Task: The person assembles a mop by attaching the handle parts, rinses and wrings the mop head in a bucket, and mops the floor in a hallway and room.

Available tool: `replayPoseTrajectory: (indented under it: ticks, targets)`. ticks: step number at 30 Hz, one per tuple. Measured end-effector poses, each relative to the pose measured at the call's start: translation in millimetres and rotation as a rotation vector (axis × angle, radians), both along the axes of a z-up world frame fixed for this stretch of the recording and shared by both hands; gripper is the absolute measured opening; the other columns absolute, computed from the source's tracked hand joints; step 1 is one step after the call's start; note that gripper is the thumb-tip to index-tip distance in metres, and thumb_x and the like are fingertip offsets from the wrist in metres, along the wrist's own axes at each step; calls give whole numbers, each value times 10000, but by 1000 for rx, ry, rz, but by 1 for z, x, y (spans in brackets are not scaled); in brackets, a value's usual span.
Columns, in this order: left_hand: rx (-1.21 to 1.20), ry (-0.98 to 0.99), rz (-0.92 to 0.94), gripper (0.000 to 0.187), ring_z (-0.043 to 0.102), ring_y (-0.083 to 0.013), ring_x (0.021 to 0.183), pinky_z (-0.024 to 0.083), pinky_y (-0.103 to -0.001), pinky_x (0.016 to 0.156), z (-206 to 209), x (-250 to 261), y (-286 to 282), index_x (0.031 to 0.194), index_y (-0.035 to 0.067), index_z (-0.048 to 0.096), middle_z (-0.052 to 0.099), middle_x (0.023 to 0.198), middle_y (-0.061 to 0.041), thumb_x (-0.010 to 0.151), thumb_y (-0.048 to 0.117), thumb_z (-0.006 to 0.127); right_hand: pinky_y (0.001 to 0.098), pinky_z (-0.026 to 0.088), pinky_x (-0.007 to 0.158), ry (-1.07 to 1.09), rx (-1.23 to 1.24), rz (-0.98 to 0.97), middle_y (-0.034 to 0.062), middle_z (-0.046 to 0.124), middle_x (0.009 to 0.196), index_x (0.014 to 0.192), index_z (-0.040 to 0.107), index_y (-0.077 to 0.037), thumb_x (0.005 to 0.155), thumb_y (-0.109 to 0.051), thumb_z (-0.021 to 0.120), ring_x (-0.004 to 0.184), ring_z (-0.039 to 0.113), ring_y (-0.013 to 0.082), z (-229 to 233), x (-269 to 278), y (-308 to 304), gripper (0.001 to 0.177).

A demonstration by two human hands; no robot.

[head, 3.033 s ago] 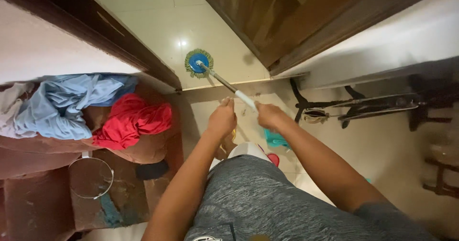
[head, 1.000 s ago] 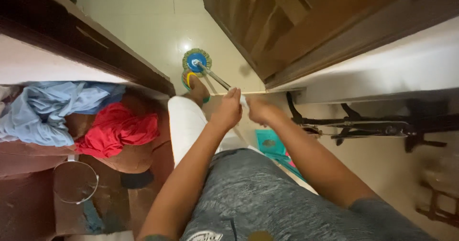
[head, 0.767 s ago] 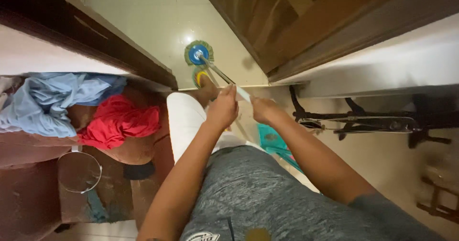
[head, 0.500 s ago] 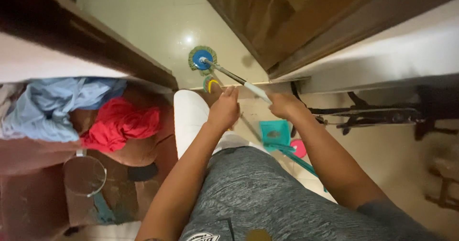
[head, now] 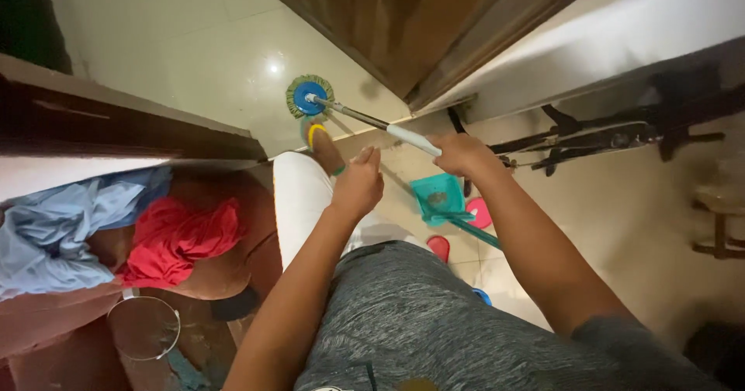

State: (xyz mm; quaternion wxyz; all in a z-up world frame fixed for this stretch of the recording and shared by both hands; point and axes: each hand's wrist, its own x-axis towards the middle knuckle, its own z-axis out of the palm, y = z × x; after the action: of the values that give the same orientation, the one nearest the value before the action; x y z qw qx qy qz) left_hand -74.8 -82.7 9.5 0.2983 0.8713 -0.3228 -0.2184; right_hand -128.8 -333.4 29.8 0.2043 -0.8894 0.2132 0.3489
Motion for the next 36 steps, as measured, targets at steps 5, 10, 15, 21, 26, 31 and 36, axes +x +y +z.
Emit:
replayPoseTrajectory:
  ticks: [5,10,15,21,26,31,36]
  targets:
    - [-95,-62,-13,504,547,-405,1316,511,-472,989,-5,-1,-2,1371,-41,523,536,1442,-243,891,84,610,464,596,787,62,-7,-17,182,750,1063,1428,608,-297,881,-188,606,892,749,360,28,4,-6,557]
    - [-51,17,-64,493,565,-425,1263,519,-478,981,-5,-6,-12,1343,-32,533,540,1448,-235,871,89,608,459,587,824,132,-83,-68,186,737,1059,1474,558,-334,855,-141,584,917,740,346,55,-14,-26,649]
    - [-70,-7,-153,449,586,-443,1233,527,-479,966,-4,-13,-28,1338,-31,542,549,1441,-246,900,66,570,451,571,836,94,-172,41,109,702,1185,1465,553,-324,840,-166,654,985,716,328,55,-39,-70,652]
    - [-151,-83,-236,482,600,-435,1230,529,-464,993,-19,-19,-43,1348,-44,541,560,1427,-259,876,53,567,456,584,891,279,-245,-52,107,782,1173,1528,491,-434,902,-86,589,1056,739,297,91,-40,-68,723]
    - [-110,27,-249,490,596,-432,1220,523,-470,966,-12,-26,-54,1350,-39,539,563,1409,-252,882,97,591,458,559,905,165,-256,70,73,695,1266,1473,540,-378,848,-160,724,1109,680,311,96,-45,-61,687]
    - [-77,25,-258,492,589,-436,1226,523,-475,973,-11,-25,-57,1362,-43,540,556,1439,-245,887,80,575,458,559,927,217,-226,73,105,705,1260,1509,511,-369,890,-134,702,1119,692,325,87,-55,-52,689]
    - [-119,-42,-268,501,603,-422,1226,527,-474,976,-20,-24,-57,1369,-44,539,565,1427,-242,882,68,568,472,537,954,173,-224,-2,96,673,1308,1482,542,-368,906,-176,701,1165,655,345,85,-50,-44,628]
